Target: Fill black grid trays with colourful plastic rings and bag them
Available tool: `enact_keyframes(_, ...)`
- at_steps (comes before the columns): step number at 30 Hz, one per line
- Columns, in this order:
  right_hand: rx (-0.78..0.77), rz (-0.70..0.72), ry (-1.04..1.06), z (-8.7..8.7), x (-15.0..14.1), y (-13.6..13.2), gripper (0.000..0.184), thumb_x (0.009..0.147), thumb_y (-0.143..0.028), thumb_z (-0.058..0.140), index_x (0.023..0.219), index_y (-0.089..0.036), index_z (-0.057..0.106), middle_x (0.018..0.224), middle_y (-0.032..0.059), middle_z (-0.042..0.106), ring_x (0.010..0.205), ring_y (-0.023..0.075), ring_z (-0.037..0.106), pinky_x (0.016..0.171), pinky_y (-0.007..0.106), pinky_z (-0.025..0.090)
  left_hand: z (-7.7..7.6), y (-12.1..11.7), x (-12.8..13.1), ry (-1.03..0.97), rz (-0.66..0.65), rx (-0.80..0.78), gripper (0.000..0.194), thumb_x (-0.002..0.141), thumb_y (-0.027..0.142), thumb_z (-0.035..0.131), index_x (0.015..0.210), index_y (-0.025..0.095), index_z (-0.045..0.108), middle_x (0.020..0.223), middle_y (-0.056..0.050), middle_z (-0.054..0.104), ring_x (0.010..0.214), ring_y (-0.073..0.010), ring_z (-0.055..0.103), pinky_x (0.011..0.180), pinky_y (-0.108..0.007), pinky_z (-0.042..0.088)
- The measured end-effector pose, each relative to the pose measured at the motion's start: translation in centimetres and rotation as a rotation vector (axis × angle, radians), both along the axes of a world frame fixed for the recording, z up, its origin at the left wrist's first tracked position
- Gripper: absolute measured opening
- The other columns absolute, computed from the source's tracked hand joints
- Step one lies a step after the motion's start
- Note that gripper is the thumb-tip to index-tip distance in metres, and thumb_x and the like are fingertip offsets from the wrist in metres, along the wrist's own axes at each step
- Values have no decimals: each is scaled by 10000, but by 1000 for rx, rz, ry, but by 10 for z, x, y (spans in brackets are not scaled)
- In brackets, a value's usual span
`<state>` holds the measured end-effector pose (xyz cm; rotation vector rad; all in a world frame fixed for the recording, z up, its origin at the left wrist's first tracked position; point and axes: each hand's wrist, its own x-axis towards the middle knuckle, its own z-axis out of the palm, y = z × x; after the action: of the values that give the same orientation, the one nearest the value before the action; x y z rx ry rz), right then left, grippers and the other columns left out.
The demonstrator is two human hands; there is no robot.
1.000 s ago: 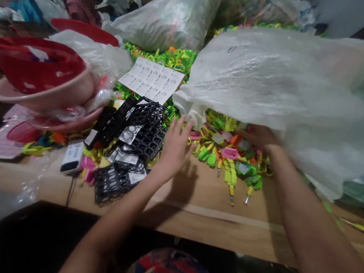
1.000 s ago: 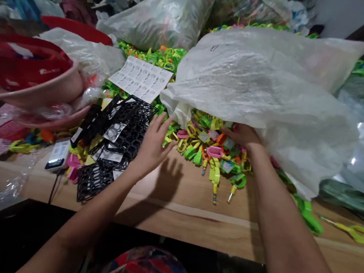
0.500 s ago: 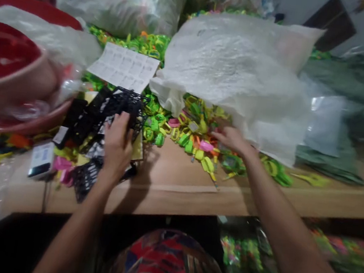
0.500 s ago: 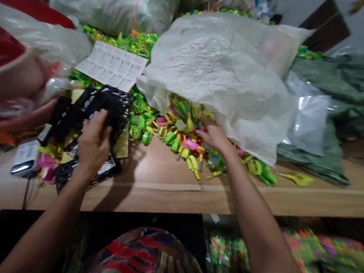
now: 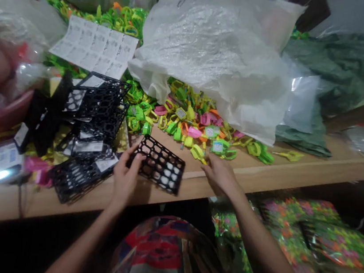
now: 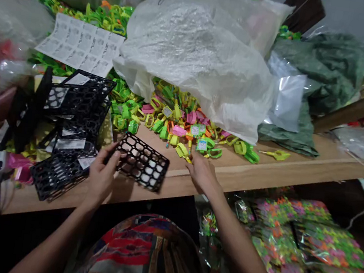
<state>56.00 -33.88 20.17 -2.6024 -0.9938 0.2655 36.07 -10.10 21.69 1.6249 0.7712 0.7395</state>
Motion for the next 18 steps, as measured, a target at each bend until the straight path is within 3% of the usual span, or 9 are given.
enact_keyframes(3,178,45,60,-2,0,1,113,924,-262,558,972,-190,632,897,70,644,811,229,580,711,310,394,-39,1,-3,130,-96,97,555,920,471,645,1385,177,574,1373,-160,610,1261,-277,611,1111,-472,486)
enact_keyframes(7,433,90,225,3,-10,24,158,917,-343,576,914,-200,643,842,43,612,781,216,556,704,315,414,-49,13,-14,246,-277,356,695,862,429,724,1465,175,492,1499,-185,497,1427,-309,459,1215,-506,354)
enact_keyframes(11,614,106,541,1,-42,67,228,848,-365,703,1014,-215,659,865,9,641,775,196,581,712,301,461,-48,18,-26,258,-419,264,787,843,366,751,1532,201,409,1487,-167,541,1396,-303,507,1190,-499,383)
enact_keyframes(15,715,186,829,-6,-73,107,278,837,-408,730,1009,-197,676,934,17,684,862,202,629,824,326,505,-56,16,-34,223,-410,135,838,841,321,759,1570,242,353,1417,-134,611,1331,-272,570,1166,-471,408)
enact_keyframes(18,732,171,886,-8,-83,123,294,796,-414,770,962,-188,683,926,20,700,868,201,640,820,320,508,-63,15,-35,170,-391,42,861,837,292,757,1582,249,328,1398,-137,624,1308,-265,592,1146,-467,430)
